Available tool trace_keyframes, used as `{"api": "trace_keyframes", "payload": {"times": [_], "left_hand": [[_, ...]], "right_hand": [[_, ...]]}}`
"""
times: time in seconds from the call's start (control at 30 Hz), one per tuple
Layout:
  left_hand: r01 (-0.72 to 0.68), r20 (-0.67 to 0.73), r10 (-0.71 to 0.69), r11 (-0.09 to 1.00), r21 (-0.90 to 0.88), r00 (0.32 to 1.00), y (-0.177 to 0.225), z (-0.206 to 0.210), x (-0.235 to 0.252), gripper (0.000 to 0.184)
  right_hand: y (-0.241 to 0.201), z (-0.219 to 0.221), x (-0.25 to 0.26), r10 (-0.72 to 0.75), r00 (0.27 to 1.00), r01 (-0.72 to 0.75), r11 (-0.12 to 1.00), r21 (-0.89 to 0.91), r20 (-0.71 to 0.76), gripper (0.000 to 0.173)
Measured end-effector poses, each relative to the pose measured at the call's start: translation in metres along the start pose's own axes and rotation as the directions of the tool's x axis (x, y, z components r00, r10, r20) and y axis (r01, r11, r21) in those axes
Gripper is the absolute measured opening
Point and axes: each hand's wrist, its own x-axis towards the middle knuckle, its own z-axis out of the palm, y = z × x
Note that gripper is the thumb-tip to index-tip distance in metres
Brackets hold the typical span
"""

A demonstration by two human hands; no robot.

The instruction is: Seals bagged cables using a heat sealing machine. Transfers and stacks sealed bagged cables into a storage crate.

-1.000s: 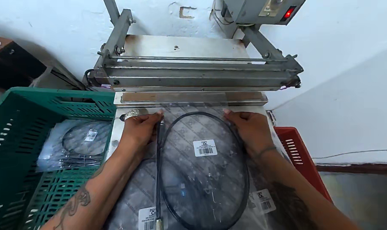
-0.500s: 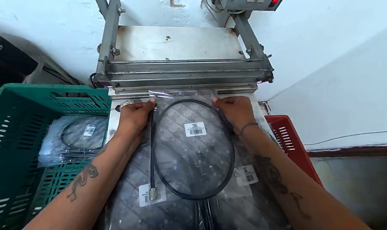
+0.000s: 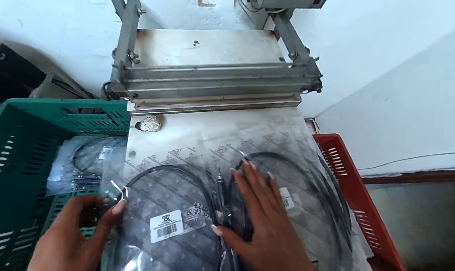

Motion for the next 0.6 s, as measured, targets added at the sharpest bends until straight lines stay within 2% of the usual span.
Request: {"api": "trace_keyframes", "payload": {"times": [0.07, 0.1, 0.13, 0.17, 0.2, 0.23, 0.27, 0.3, 0.37, 0.43, 0.53, 0.6], "left_hand": [[-0.097, -0.107, 0.072, 0.963, -0.252, 0.992, 0.001, -0.007, -0.002, 0.038], [-0.119, -0.098, 0.083, 0.883, -0.454, 0.992, 0.003, -0.012, -0.001, 0.029], [-0.122, -0.062, 0.106, 0.777, -0.618, 0.992, 0.01, -0.015, 0.003, 0.032], [-0.1, -0.011, 0.133, 0.687, -0.72, 0.991, 0.018, -0.015, 0.008, 0.039], [-0.058, 0.039, 0.136, 0.643, -0.764, 0.99, 0.028, -0.012, 0.014, 0.045], [-0.009, 0.075, 0.105, 0.631, -0.776, 0.992, 0.038, -0.007, 0.022, 0.043], [0.027, 0.081, 0.056, 0.637, -0.77, 0.995, 0.044, 0.002, 0.033, 0.031], [0.059, 0.077, 0.0, 0.639, -0.767, 0.997, 0.048, 0.01, 0.043, 0.02], [0.104, 0.096, -0.051, 0.691, -0.716, 0.994, 0.052, 0.018, 0.061, 0.031], [0.083, 0.087, -0.035, 0.756, -0.649, 0.996, 0.059, 0.025, 0.075, 0.025], [0.072, 0.012, -0.08, 0.803, -0.591, 0.997, 0.086, 0.04, 0.103, 0.018], [0.142, 0.043, -0.146, 0.783, -0.606, 0.988, 0.099, 0.057, 0.128, 0.022]], "right_hand": [[0.004, -0.008, -0.001, 0.025, 0.998, -0.017, 0.99, 0.139, -0.053, 0.091], [0.0, -0.015, 0.001, 0.046, 0.996, -0.025, 0.964, 0.263, -0.074, 0.089], [-0.006, -0.021, 0.006, 0.089, 0.992, -0.047, 0.916, 0.398, -0.086, 0.083], [-0.013, -0.026, 0.015, 0.156, 0.985, -0.089, 0.838, 0.539, -0.08, 0.072], [-0.02, -0.031, 0.024, 0.245, 0.969, -0.162, 0.734, 0.66, -0.035, 0.054], [-0.026, -0.034, 0.033, 0.335, 0.941, -0.256, 0.633, 0.731, 0.04, 0.03], [-0.028, -0.036, 0.041, 0.397, 0.913, -0.327, 0.574, 0.751, 0.094, 0.024], [-0.026, -0.038, 0.045, 0.41, 0.906, -0.349, 0.585, 0.732, 0.104, 0.03], [-0.013, -0.042, 0.051, 0.396, 0.918, -0.323, 0.707, 0.629, 0.026, 0.031], [0.007, -0.05, 0.066, 0.425, 0.905, -0.37, 0.76, 0.534, 0.022, 0.026], [0.035, -0.054, 0.109, 0.547, 0.831, -0.535, 0.736, 0.415, 0.102, 0.024], [0.053, -0.047, 0.139, 0.628, 0.764, -0.627, 0.669, 0.4, 0.148, 0.027]]}}
